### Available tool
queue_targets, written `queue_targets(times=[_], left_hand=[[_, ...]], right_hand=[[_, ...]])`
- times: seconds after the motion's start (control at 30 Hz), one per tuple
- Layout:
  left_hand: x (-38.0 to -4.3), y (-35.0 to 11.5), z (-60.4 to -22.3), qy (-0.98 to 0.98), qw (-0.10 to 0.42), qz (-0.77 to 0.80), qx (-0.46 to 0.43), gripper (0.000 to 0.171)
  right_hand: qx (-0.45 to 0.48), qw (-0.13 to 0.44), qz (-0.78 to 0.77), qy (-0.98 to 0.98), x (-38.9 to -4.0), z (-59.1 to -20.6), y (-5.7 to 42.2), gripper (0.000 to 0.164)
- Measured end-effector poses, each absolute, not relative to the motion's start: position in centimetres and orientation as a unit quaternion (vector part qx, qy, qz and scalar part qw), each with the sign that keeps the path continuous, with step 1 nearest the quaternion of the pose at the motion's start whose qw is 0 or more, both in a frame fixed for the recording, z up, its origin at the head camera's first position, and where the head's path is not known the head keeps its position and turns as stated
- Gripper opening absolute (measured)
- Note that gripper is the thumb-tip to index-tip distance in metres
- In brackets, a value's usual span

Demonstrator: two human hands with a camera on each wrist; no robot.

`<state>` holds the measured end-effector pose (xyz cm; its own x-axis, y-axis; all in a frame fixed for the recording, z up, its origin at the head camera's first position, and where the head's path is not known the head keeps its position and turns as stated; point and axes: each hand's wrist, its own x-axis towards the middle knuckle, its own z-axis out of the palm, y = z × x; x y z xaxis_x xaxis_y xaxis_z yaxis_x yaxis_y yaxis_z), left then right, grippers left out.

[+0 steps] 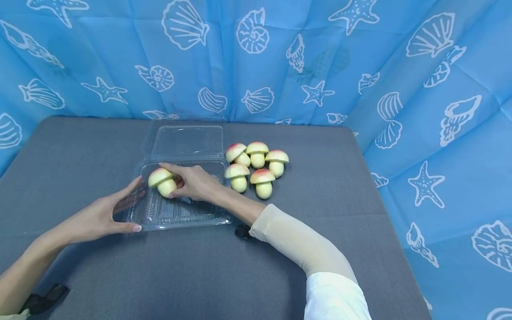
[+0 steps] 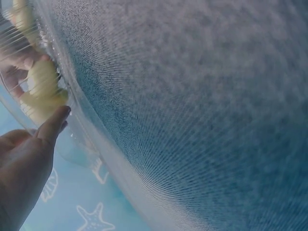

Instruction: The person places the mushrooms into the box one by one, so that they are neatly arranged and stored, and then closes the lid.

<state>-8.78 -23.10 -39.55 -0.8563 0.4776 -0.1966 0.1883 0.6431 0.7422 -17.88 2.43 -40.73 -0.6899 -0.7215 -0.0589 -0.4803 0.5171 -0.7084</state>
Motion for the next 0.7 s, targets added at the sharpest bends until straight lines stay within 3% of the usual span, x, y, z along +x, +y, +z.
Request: queue_targets(times=[0.7], left_hand=[[-8.72, -22.86, -39.37, 0.889, 0.195, 0.374, 0.178, 0.122]], right_hand=[[-0.336, 0.195, -0.383, 0.838, -17.92, -40.29, 2.87, 0.083]])
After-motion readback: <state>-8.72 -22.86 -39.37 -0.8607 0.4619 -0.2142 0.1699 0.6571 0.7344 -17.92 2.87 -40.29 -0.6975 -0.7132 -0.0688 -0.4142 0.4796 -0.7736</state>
